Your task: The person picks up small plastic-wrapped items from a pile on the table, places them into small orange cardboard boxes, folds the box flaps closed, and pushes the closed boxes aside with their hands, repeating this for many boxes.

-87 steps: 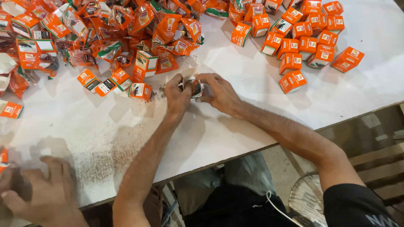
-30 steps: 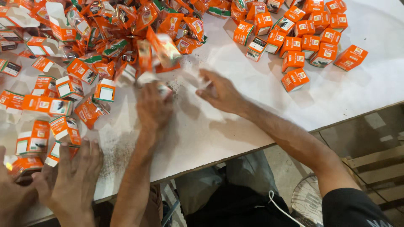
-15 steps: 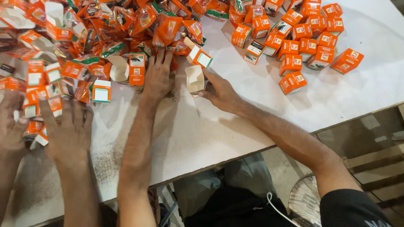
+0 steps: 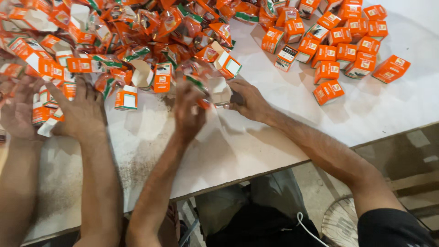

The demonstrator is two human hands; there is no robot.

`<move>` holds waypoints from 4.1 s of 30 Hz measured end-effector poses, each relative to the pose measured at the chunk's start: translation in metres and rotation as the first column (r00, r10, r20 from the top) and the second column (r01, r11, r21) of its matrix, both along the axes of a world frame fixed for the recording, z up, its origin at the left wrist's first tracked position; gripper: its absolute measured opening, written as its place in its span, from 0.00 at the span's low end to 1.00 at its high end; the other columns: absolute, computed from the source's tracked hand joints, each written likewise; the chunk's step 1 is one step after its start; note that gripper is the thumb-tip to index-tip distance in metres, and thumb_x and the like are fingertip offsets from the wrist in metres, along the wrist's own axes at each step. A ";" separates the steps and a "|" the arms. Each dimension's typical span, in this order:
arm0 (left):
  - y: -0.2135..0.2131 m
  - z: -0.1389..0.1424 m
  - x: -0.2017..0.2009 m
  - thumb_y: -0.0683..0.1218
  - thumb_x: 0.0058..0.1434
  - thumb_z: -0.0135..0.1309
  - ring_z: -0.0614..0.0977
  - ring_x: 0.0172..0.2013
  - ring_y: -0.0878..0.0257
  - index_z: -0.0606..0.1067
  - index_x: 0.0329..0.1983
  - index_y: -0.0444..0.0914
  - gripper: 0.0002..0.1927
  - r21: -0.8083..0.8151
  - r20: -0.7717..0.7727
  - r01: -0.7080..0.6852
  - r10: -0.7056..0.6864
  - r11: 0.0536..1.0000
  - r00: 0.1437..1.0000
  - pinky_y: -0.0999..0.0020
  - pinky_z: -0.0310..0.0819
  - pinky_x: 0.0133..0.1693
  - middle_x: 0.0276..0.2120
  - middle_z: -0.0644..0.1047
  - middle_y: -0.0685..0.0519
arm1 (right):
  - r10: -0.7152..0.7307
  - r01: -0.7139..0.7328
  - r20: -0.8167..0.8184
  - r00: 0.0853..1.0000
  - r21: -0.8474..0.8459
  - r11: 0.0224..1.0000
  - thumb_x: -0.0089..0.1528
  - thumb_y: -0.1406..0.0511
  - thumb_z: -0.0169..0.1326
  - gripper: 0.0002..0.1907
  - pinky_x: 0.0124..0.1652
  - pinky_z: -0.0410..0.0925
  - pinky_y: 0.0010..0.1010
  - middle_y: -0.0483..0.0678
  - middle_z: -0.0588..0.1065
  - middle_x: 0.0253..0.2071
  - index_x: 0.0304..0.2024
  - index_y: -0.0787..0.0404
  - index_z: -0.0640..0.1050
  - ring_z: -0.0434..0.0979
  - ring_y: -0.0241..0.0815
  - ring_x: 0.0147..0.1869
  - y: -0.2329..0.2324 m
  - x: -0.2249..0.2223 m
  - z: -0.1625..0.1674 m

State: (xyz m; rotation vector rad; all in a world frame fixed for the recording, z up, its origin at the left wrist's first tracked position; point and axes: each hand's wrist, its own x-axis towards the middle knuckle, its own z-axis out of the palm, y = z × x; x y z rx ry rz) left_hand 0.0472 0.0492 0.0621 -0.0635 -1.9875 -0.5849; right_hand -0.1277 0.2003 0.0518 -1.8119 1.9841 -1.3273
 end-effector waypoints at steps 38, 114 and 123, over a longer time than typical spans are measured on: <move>0.024 -0.015 -0.039 0.38 0.62 0.55 0.81 0.40 0.63 0.76 0.49 0.33 0.12 0.705 0.364 -0.145 -0.179 0.694 0.914 0.68 0.76 0.38 0.41 0.80 0.48 | -0.034 0.032 0.073 0.997 0.023 0.999 0.57 0.59 0.68 0.40 0.59 0.68 0.43 0.52 0.74 0.59 0.66 0.61 0.64 0.73 0.55 0.65 0.025 0.010 0.000; -0.011 0.026 -0.072 0.36 0.56 0.53 0.70 0.60 0.34 0.62 0.71 0.32 0.37 -0.212 0.558 -0.326 0.388 0.921 0.734 0.44 0.65 0.59 0.63 0.64 0.32 | -0.531 0.316 -0.524 0.666 -0.447 0.837 0.61 0.70 0.60 0.27 0.72 0.62 0.54 0.47 0.73 0.53 0.63 0.55 0.70 0.72 0.50 0.64 -0.007 -0.126 0.021; -0.002 0.011 -0.032 0.38 0.57 0.60 0.78 0.45 0.39 0.69 0.49 0.32 0.18 -0.020 0.515 -0.189 0.172 0.982 0.840 0.51 0.72 0.45 0.44 0.74 0.35 | -0.207 0.229 -0.199 0.958 0.095 0.969 0.59 0.49 0.68 0.43 0.43 0.69 0.43 0.52 0.73 0.44 0.68 0.60 0.66 0.76 0.53 0.45 0.022 -0.035 0.048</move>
